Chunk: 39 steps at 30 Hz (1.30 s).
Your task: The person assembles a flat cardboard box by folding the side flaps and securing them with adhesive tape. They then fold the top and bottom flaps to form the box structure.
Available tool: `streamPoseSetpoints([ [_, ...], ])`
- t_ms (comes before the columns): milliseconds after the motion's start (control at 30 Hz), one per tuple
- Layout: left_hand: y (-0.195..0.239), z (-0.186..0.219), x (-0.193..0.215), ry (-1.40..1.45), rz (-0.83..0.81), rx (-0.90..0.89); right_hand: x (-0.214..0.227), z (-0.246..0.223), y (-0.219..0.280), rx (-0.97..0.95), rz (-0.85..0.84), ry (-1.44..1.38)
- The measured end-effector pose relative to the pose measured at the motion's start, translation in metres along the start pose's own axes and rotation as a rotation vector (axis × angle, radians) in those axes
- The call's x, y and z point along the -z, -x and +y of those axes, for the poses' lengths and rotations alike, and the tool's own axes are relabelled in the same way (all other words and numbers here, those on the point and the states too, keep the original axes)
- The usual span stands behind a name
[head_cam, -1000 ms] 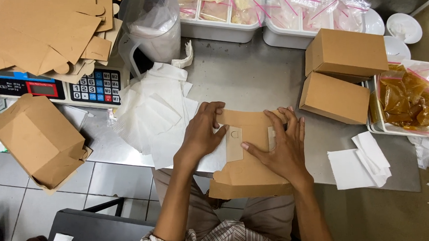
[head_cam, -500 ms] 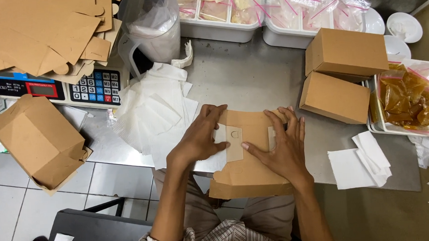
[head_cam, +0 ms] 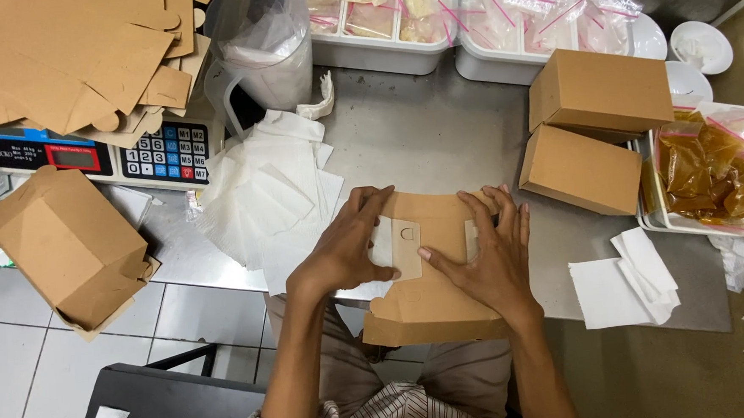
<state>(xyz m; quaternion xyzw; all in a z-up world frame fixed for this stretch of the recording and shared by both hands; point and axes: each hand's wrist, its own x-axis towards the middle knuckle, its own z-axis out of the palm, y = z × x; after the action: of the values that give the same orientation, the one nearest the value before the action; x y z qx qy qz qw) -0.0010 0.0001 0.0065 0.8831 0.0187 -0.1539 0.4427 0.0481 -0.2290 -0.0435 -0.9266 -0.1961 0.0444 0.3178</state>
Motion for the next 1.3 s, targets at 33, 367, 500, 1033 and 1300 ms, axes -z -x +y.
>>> streamPoseSetpoints([
  [33,0.001,0.001,0.0,0.0,0.0,0.0,0.001,-0.001,0.0,0.0,0.0,0.0],
  [367,-0.005,-0.007,-0.003,0.058,0.049,-0.003,0.002,-0.005,-0.002,-0.027,-0.02,0.014],
  [500,-0.01,-0.013,-0.005,0.088,0.111,-0.018,0.002,-0.004,-0.001,-0.022,-0.015,0.013],
  [1033,-0.021,-0.014,-0.016,0.067,0.261,0.011,0.004,-0.007,-0.001,-0.012,-0.019,-0.01],
  [1300,-0.009,-0.004,-0.008,-0.043,0.098,0.006,0.003,-0.004,0.0,-0.011,-0.019,-0.012],
])
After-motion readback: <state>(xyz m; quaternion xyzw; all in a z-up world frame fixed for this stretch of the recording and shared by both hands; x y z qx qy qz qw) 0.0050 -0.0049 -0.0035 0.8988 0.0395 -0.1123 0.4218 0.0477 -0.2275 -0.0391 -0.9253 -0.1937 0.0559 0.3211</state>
